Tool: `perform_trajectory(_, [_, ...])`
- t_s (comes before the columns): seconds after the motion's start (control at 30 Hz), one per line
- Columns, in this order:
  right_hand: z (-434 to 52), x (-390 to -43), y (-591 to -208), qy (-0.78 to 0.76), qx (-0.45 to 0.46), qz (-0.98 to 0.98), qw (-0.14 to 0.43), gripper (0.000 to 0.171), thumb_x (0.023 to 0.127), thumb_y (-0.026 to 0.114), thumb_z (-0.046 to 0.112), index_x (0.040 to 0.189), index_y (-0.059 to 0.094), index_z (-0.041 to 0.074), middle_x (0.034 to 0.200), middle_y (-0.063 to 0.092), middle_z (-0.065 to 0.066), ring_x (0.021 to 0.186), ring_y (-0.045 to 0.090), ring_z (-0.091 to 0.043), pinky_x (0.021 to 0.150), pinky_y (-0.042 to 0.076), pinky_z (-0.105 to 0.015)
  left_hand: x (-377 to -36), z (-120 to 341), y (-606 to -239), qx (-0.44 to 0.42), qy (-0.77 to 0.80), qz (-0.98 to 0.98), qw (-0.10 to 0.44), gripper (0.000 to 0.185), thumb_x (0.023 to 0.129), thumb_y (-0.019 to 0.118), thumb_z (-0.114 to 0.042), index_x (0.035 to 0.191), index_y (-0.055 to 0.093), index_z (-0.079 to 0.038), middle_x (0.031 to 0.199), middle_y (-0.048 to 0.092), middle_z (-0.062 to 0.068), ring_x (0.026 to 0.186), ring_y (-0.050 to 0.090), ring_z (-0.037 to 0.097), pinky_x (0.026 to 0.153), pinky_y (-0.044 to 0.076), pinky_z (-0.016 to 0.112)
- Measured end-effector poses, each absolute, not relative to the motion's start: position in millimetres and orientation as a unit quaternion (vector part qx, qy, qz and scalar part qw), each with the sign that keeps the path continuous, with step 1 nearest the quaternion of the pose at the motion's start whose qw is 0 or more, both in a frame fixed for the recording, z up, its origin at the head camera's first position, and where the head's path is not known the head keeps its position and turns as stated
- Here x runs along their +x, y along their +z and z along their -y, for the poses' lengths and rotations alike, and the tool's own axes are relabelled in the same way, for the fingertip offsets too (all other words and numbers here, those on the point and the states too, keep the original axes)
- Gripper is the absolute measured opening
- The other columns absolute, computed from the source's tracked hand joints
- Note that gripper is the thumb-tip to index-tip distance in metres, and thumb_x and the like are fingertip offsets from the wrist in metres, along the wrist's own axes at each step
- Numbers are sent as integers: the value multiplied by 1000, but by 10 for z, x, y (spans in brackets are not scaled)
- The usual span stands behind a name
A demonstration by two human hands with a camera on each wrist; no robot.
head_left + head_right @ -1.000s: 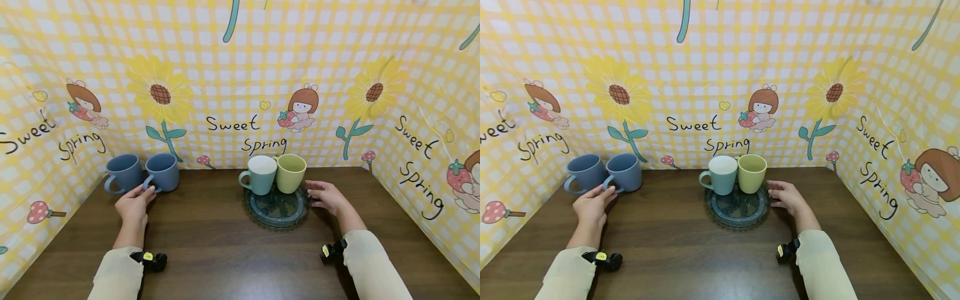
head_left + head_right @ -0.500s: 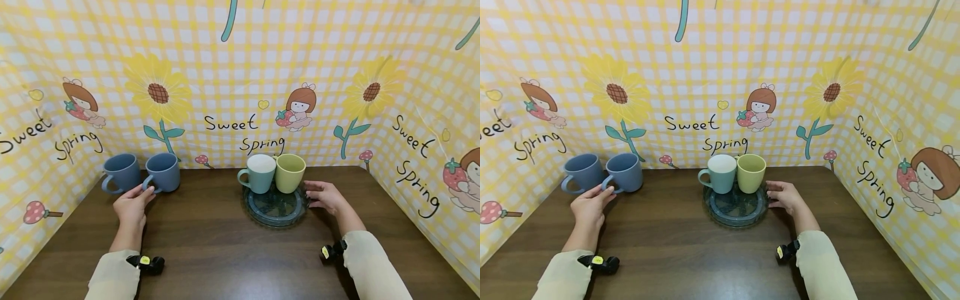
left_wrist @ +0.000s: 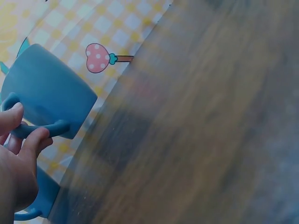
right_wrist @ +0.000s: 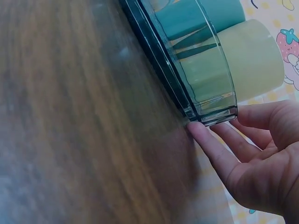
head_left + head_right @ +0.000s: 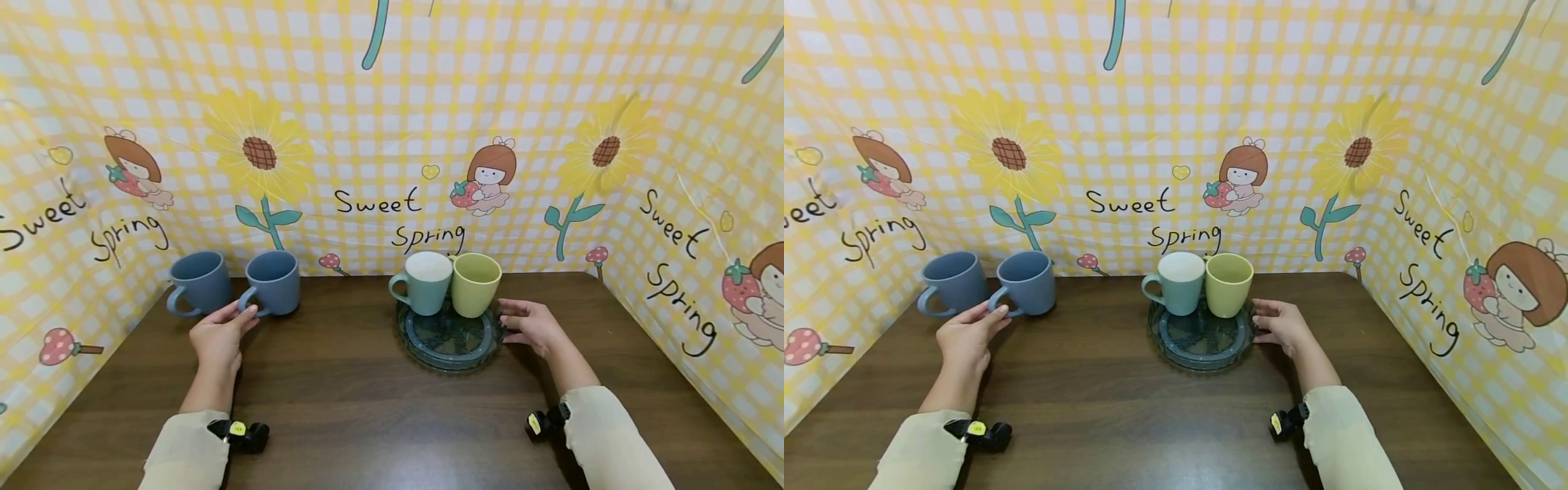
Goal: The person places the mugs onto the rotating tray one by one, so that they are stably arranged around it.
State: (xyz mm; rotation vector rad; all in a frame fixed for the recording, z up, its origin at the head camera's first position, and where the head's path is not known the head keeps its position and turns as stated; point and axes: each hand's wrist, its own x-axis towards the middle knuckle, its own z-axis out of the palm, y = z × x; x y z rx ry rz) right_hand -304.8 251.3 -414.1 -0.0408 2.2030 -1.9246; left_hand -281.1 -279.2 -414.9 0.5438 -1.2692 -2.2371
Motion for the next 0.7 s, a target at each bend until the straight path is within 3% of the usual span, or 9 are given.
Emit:
perform_trajectory(0.3, [-2501,-2988,-4133,-666,-6,-739,105,53,98,52,-3,147,32,-8,143,33,-31,117,49,-33,80,59,-39,-2777,2732,-4109,187,-818,486,245,28,67,79,20,79,76,-5,69,64,5,61,69,13,58,60,30])
perform_trajectory(0.7, [-2462,-2895,-4137,-686,1,-721,97,56,97,53,-3,147,29,-9,143,32,-32,103,55,-22,78,60,-38,-2688,2620,-4082,162,-817,501,236,26,70,77,20,80,76,-4,70,65,5,62,69,14,61,60,31])
